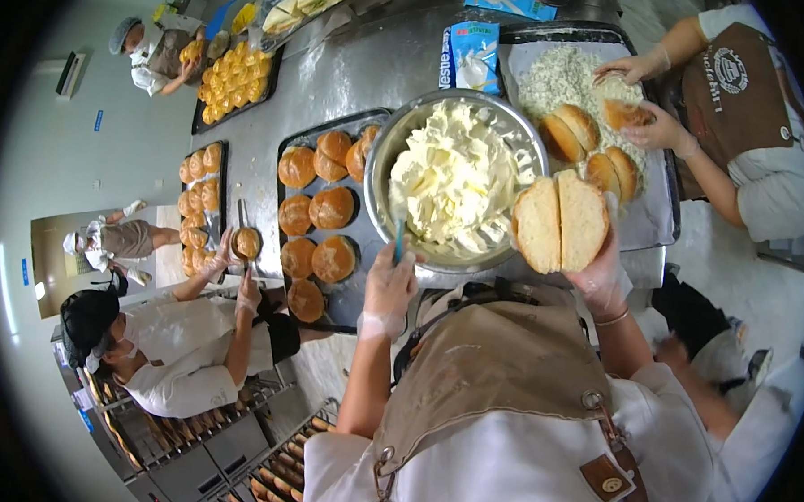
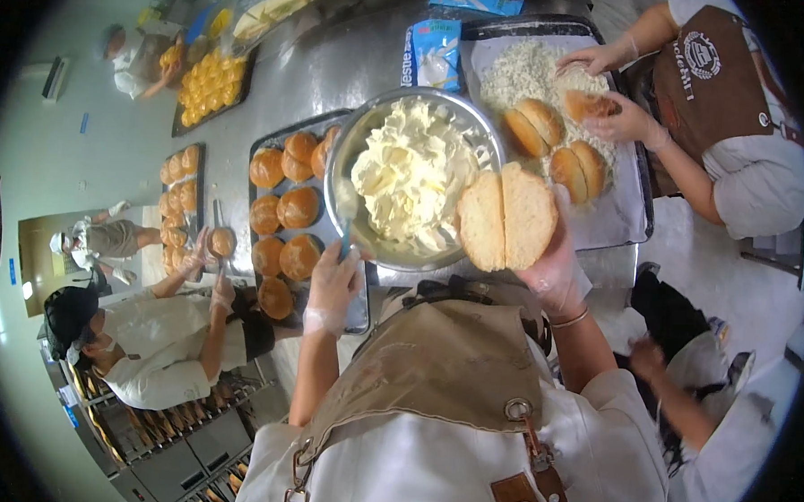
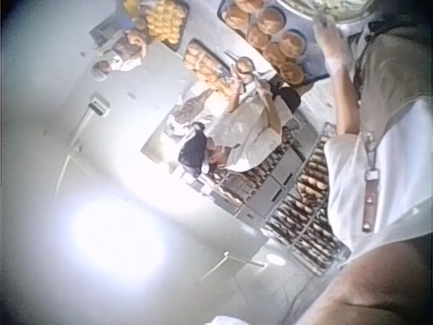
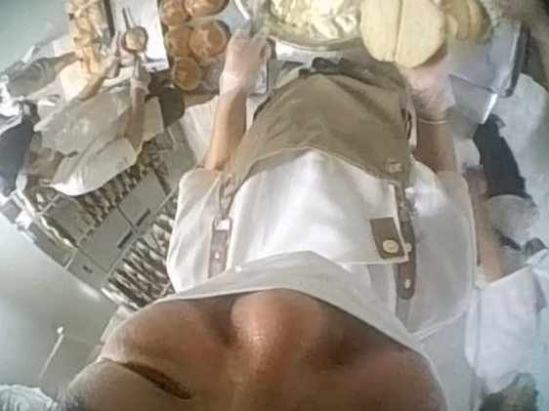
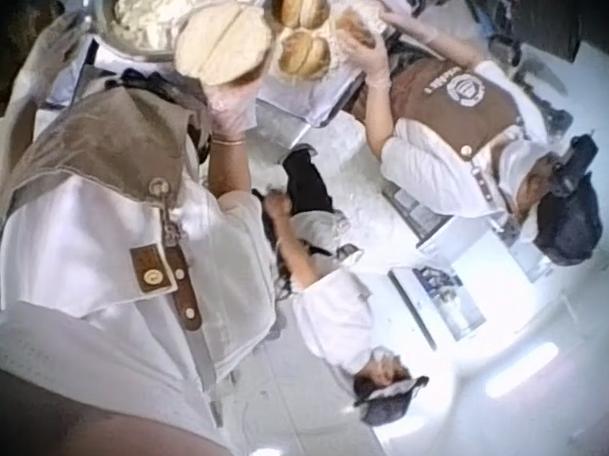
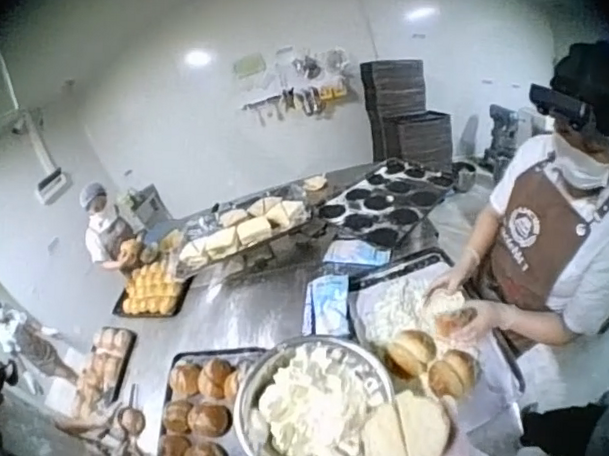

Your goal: Applying spread to sliced buns at a bakery work station.

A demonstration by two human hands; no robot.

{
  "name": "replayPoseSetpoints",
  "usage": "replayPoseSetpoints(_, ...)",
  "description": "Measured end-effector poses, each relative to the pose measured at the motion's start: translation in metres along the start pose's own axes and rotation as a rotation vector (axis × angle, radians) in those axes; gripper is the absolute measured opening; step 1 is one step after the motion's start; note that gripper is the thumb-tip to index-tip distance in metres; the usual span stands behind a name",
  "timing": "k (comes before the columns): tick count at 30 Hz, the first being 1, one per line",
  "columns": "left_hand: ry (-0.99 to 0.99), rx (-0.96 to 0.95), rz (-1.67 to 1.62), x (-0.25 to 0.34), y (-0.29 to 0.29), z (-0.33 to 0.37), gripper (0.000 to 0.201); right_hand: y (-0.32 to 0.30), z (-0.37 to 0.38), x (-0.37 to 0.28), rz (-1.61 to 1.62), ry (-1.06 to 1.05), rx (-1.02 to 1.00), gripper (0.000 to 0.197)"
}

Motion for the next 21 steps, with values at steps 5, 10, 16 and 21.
replayPoseSetpoints(5, 0.023, -0.078, -0.096, -0.012, -0.017, 0.041, 0.026, 0.027, -0.027, 0.006, -0.218, -0.139, 0.022, 0.059)
replayPoseSetpoints(10, -0.020, 0.071, -0.106, -0.043, -0.057, 0.062, 0.027, 0.018, -0.036, 0.031, 0.486, 0.129, 0.222, 0.069)
replayPoseSetpoints(16, -0.092, -0.044, -0.008, -0.064, -0.066, 0.095, 0.026, 0.034, -0.038, 0.054, 0.480, 0.182, 0.212, 0.071)
replayPoseSetpoints(21, -0.041, -0.125, 0.020, -0.067, -0.059, 0.126, 0.028, 0.049, -0.024, 0.063, 0.422, 0.186, 0.215, 0.070)
Point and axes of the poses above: each hand's wrist, its own z-axis towards the middle knuckle, its own y-axis out of the palm, x = y × z, the point moved 5 cm from there along z, towards the middle knuckle, and after that the axes turned 1 degree about -x, right-handed, at the moved point
